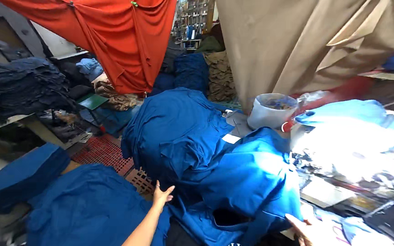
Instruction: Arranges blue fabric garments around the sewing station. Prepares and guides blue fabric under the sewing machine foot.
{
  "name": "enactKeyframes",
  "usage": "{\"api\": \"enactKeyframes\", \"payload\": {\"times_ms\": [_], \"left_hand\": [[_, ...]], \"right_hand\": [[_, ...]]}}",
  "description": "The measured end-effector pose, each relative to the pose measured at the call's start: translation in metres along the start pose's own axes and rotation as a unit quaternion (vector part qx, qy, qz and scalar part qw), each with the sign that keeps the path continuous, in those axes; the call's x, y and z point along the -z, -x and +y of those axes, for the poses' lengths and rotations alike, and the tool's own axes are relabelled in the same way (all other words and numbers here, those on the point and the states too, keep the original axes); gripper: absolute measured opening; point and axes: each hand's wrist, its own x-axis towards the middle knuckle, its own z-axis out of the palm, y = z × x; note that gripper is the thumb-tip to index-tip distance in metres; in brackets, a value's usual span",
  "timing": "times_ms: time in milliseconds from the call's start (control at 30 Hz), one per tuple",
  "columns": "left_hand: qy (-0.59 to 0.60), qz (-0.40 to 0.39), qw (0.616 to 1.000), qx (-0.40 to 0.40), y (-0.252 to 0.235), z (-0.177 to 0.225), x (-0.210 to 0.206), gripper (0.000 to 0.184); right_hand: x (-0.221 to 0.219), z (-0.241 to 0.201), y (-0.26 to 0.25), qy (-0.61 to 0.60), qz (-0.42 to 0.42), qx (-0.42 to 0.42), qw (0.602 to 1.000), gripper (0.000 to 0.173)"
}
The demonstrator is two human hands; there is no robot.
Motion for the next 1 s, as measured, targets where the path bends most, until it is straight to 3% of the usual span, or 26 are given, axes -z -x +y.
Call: {"api": "enactKeyframes", "payload": {"times_ms": [100, 167, 267, 333, 400, 467, 533, 633, 700, 733, 800, 867, 933, 967, 1000], "left_hand": [[0.043, -0.047, 0.996, 0.059, -0.007, -0.002, -0.041, 0.073], [-0.061, -0.084, 0.994, 0.046, -0.002, -0.001, -0.051, 0.045], [-0.225, -0.125, 0.966, -0.024, 0.034, 0.029, -0.030, 0.041], [-0.227, -0.102, 0.960, -0.129, 0.073, 0.076, 0.003, 0.035], [-0.178, -0.055, 0.936, -0.298, 0.109, 0.147, 0.039, 0.025], [-0.163, 0.000, 0.880, -0.446, 0.128, 0.224, 0.066, 0.020], [-0.206, 0.069, 0.810, -0.544, 0.122, 0.292, 0.075, 0.021], [-0.296, 0.132, 0.738, -0.591, 0.072, 0.375, 0.054, 0.030], [-0.369, 0.146, 0.749, -0.530, 0.034, 0.401, 0.014, 0.030], [-0.401, 0.133, 0.749, -0.511, 0.023, 0.398, -0.012, 0.034], [-0.394, 0.086, 0.713, -0.574, 0.027, 0.362, -0.072, 0.045], [-0.332, -0.010, 0.652, -0.682, 0.057, 0.290, -0.133, 0.042], [-0.266, -0.136, 0.564, -0.770, 0.078, 0.205, -0.179, 0.033], [-0.264, -0.169, 0.530, -0.788, 0.083, 0.174, -0.193, 0.032], [-0.278, -0.180, 0.521, -0.786, 0.083, 0.152, -0.200, 0.035]], "right_hand": [[-0.001, -0.003, -0.001, 0.010, 0.012, 0.004, 1.000, 0.025], [0.001, -0.002, -0.001, 0.017, 0.019, 0.002, 1.000, 0.022], [0.011, 0.004, 0.001, 0.013, -0.001, 0.017, 1.000, 0.021], [0.014, 0.008, 0.001, -0.001, -0.018, 0.034, 0.999, 0.014], [0.010, 0.010, 0.001, -0.003, -0.036, 0.029, 0.999, 0.005], [-0.001, 0.005, 0.006, -0.018, -0.035, 0.004, 0.999, 0.007], [-0.018, 0.005, 0.009, -0.049, -0.014, -0.022, 0.998, 0.011], [-0.043, 0.004, 0.011, -0.116, 0.025, -0.053, 0.992, 0.023], [-0.051, 0.005, 0.014, -0.158, 0.035, -0.062, 0.985, 0.026], [-0.053, 0.005, 0.016, -0.165, 0.039, -0.063, 0.984, 0.026], [-0.051, 0.007, 0.019, -0.170, 0.030, -0.064, 0.983, 0.025], [-0.050, 0.009, 0.022, -0.171, 0.019, -0.067, 0.983, 0.028], [-0.047, 0.006, 0.026, -0.165, 0.004, -0.070, 0.984, 0.028], [-0.046, 0.003, 0.027, -0.161, -0.003, -0.071, 0.984, 0.031], [-0.044, 0.001, 0.027, -0.158, -0.006, -0.071, 0.985, 0.033]]}}
